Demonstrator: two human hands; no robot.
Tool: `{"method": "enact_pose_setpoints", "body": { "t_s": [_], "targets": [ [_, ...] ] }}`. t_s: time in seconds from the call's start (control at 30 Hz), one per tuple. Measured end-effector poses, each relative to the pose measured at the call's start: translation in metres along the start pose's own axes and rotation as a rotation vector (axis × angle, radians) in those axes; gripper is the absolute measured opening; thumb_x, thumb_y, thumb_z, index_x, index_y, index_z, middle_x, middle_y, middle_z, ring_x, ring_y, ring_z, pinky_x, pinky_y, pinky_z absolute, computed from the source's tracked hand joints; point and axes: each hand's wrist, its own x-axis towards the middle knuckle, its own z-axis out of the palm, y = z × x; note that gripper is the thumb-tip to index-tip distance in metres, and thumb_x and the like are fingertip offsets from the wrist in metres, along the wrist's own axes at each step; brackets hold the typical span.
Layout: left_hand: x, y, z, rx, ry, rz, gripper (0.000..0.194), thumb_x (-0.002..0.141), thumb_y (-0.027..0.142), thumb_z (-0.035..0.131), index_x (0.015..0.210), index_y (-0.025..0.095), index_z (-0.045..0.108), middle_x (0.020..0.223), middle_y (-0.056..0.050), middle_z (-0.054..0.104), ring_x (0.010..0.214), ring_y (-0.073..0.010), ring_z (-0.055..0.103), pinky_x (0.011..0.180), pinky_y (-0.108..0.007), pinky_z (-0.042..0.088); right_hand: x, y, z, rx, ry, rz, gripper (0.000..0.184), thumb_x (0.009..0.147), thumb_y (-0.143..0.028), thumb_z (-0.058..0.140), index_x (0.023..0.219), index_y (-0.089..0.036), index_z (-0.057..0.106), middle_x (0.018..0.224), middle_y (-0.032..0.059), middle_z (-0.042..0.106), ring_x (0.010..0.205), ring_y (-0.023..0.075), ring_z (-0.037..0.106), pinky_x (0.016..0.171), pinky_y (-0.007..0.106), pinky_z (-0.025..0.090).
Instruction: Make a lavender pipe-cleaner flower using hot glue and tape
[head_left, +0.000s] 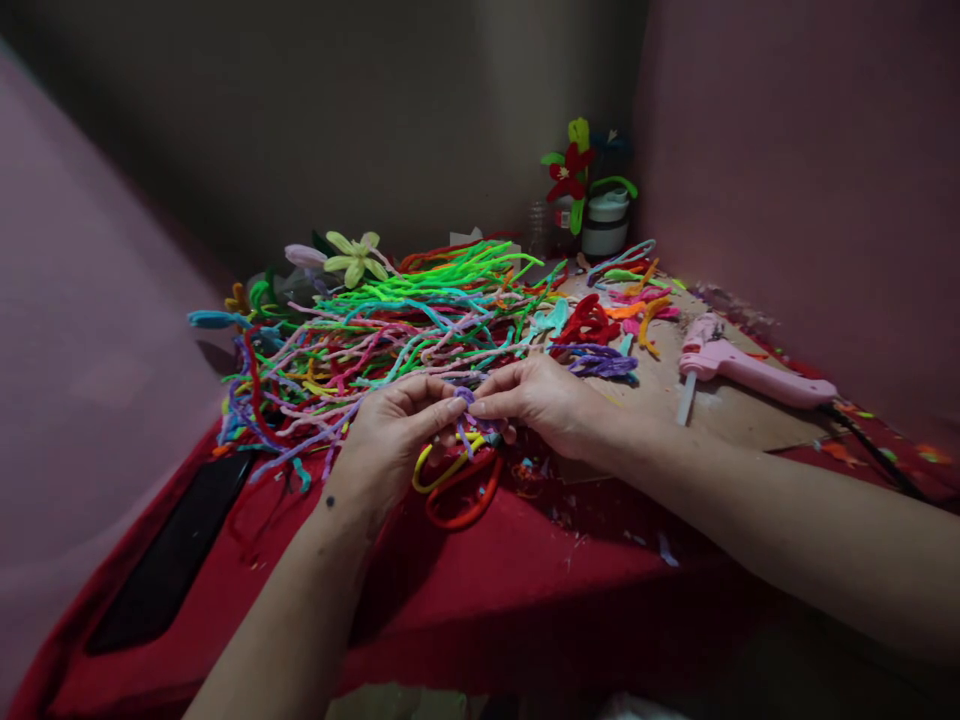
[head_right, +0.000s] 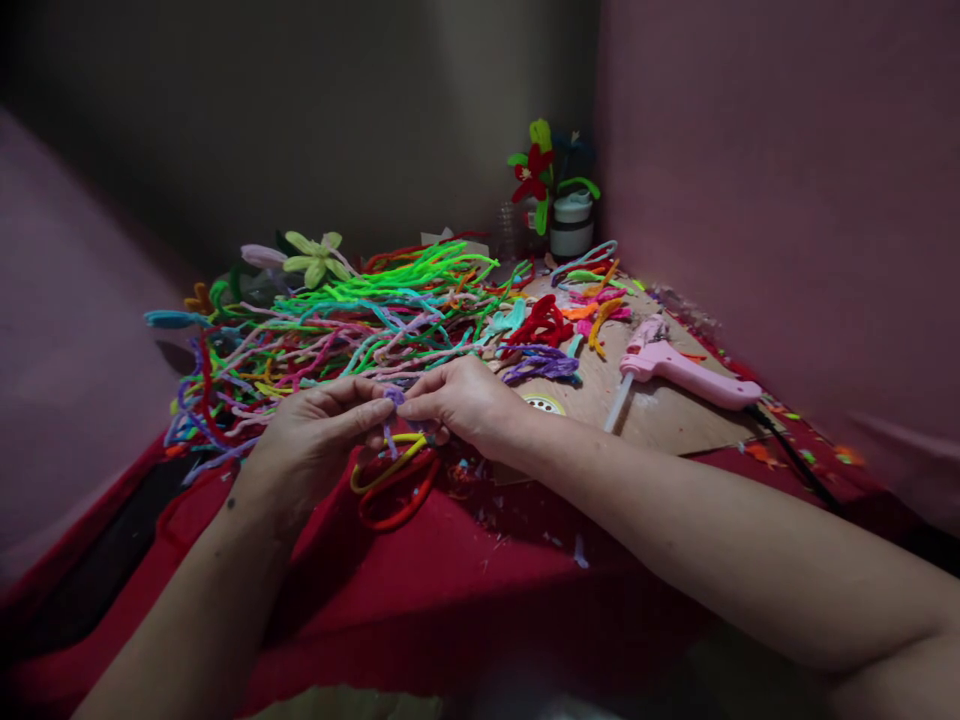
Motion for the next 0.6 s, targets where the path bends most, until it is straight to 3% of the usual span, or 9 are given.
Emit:
{"method": "enact_pose_setpoints", "body": {
  "t_s": [0.3, 0.47, 0.6],
  "targets": [
    [0.002, 0.001, -0.005, -0.007, -0.079, -0.072, 0.018, 0.068, 0.027, 0.072, 0.068, 0.014, 0.059, 0.054, 0.004, 0.052, 0.038, -0.0041, 0.043, 0.037, -0.016, 0.034, 0.000, -0.003, 0.001, -0.090, 0.063, 0.001, 0.012, 0.067, -0.012, 0.062, 0.056, -0.013, 0.058, 0.041, -0.0056, 0.046, 0.037, 0.0056, 0.038, 0.040, 0.021, 0.028],
    [0.003, -0.001, 0.000, 0.008, -0.020, -0.010, 0.018, 0.071, 0.030, 0.069, 0.076, 0.015, 0.061, 0.055, 0.005, 0.051, 0.039, -0.0034, 0.039, 0.037, -0.016, 0.030, 0.000, -0.002, 0.001, -0.236, 0.103, -0.089, 0.011, 0.067, -0.013, 0.060, 0.057, -0.013, 0.057, 0.047, -0.0055, 0.047, 0.043, 0.0048, 0.037, 0.045, 0.021, 0.029],
    [-0.001, 0.004, 0.008, 0.166, 0.072, 0.074, 0.015, 0.072, 0.029, 0.067, 0.074, 0.015, 0.062, 0.053, 0.005, 0.049, 0.042, -0.0044, 0.039, 0.040, -0.016, 0.030, -0.001, 0.002, 0.002, -0.392, 0.112, -0.145, 0.016, 0.069, -0.015, 0.058, 0.054, -0.014, 0.054, 0.047, -0.0054, 0.046, 0.045, 0.0051, 0.036, 0.047, 0.021, 0.028]
  ]
}}
